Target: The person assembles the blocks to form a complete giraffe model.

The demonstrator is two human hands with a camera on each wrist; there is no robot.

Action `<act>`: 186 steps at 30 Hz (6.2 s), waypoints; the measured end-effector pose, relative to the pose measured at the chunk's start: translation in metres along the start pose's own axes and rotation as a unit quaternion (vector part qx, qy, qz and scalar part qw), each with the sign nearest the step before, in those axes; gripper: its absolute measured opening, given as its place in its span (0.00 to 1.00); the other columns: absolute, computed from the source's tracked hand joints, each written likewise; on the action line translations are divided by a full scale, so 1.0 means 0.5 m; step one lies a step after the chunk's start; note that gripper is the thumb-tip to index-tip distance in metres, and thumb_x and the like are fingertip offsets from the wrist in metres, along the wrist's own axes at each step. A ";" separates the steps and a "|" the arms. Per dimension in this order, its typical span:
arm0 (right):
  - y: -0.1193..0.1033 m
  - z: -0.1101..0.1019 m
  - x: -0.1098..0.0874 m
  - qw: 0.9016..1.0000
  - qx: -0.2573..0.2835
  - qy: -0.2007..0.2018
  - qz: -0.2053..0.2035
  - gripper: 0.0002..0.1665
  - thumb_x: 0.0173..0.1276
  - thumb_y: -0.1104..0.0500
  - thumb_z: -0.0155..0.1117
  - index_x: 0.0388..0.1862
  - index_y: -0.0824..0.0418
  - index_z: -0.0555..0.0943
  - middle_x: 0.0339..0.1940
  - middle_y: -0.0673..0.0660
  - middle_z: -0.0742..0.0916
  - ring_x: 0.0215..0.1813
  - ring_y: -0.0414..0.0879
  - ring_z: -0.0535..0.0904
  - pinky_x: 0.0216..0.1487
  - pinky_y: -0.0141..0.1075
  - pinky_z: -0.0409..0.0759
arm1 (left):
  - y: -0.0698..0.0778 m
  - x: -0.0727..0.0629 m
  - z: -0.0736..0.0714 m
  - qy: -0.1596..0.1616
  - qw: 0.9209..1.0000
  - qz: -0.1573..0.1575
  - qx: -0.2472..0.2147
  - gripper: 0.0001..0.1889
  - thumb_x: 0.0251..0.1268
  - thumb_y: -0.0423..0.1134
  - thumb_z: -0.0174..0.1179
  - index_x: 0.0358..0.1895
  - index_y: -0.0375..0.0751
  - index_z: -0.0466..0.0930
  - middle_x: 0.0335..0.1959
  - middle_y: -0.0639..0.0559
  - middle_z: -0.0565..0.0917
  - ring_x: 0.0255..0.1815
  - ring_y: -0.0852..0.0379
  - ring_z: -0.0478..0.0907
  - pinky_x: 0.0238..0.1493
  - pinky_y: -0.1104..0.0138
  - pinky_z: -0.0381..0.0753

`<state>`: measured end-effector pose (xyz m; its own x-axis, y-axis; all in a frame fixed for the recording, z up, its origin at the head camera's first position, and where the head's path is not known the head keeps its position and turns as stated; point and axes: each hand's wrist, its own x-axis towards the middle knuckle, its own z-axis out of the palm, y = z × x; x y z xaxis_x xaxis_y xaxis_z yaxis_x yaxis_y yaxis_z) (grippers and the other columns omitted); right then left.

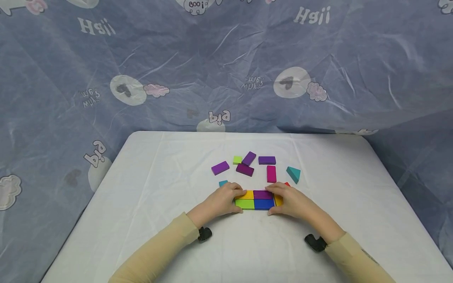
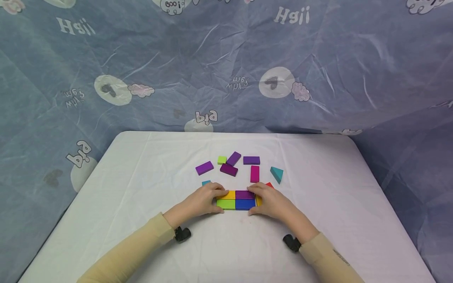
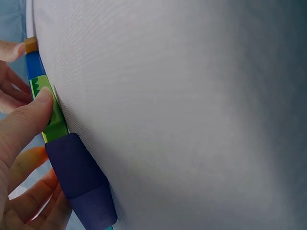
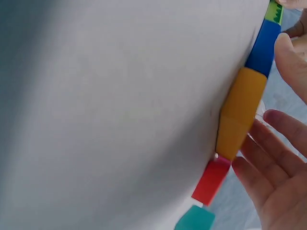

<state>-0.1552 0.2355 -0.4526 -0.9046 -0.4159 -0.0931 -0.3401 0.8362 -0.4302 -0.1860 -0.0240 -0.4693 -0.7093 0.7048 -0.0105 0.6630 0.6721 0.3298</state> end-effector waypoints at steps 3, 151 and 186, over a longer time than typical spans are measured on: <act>0.005 -0.008 -0.010 1.000 -0.016 0.023 -0.008 0.41 0.51 0.45 0.80 0.62 0.62 0.80 0.61 0.60 0.82 0.64 0.59 0.75 0.62 0.54 0.77 | -0.002 0.001 0.002 -0.003 1.000 -0.001 0.003 0.33 0.55 0.51 0.73 0.64 0.43 0.78 0.56 0.49 0.81 0.56 0.54 0.76 0.61 0.67 0.77; -0.053 0.030 -0.154 0.997 0.058 0.021 -0.053 0.19 0.52 0.60 0.78 0.43 0.50 0.84 0.41 0.39 0.80 0.42 0.35 0.77 0.47 0.32 0.84 | -0.001 0.000 -0.006 -0.014 1.000 -0.007 -0.017 0.35 0.53 0.52 0.74 0.65 0.43 0.76 0.54 0.51 0.81 0.54 0.55 0.76 0.60 0.69 0.77; -0.063 0.042 -0.156 1.000 0.019 -0.001 -0.002 0.27 0.46 0.55 0.83 0.44 0.52 0.78 0.39 0.43 0.75 0.39 0.34 0.72 0.43 0.28 0.82 | 0.001 0.003 -0.015 -0.016 1.000 -0.010 -0.017 0.35 0.53 0.52 0.73 0.65 0.44 0.76 0.55 0.51 0.81 0.54 0.56 0.76 0.59 0.69 0.77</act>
<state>-0.0683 0.2342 -0.4508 -0.9028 -0.4202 -0.0921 -0.3344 0.8203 -0.4640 -0.1883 -0.0242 -0.4621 -0.7132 0.6993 -0.0475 0.6405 0.6777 0.3612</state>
